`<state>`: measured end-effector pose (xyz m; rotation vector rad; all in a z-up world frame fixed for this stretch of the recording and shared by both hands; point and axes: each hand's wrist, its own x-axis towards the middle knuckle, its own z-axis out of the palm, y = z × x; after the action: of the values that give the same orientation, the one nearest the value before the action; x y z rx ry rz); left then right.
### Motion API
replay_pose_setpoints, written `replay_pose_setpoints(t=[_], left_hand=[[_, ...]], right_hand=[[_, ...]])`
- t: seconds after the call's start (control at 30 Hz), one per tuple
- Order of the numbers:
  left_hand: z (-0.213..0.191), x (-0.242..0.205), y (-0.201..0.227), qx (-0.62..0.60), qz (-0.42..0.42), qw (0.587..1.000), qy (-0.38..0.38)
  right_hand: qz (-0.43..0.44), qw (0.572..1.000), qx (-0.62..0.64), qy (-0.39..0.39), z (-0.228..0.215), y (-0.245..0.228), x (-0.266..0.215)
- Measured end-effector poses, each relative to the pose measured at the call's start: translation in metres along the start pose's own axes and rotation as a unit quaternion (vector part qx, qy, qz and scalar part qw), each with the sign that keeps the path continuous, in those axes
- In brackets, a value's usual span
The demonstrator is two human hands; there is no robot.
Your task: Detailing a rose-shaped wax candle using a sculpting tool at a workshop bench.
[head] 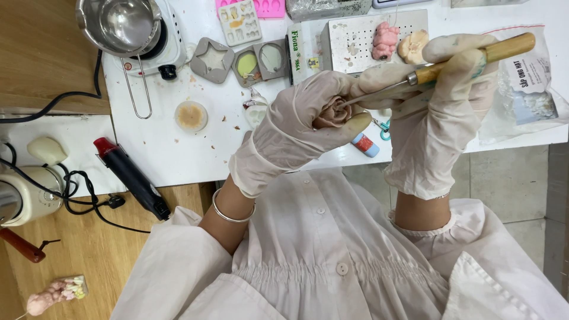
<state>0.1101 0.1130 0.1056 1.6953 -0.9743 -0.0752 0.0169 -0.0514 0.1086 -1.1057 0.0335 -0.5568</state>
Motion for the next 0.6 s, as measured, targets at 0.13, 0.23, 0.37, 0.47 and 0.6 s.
replay_pose_setpoints(t=[0.13,0.23,0.37,0.47,0.6], left_hand=[[-0.0025,-0.0001,0.0003,-0.016,-0.013,1.000,-0.008],[-0.0028,-0.0001,-0.0014,-0.012,-0.010,1.000,-0.010],[-0.0040,-0.0010,-0.0009,-0.039,-0.026,0.999,-0.019],[-0.0048,-0.0010,0.0014,-0.062,-0.047,0.997,-0.025],[-0.0023,-0.0023,-0.0042,-0.040,-0.030,0.999,-0.013]], right_hand=[[0.006,0.999,-0.033,0.010,-0.0002,-0.0004,0.0017],[0.000,1.000,-0.011,0.020,-0.0004,0.0019,0.0010],[-0.013,0.999,-0.008,0.033,0.0053,0.0026,0.0011],[-0.012,0.998,-0.006,0.056,0.0071,0.0019,-0.0031],[-0.026,0.997,-0.007,0.068,0.0053,0.0043,-0.0059]])
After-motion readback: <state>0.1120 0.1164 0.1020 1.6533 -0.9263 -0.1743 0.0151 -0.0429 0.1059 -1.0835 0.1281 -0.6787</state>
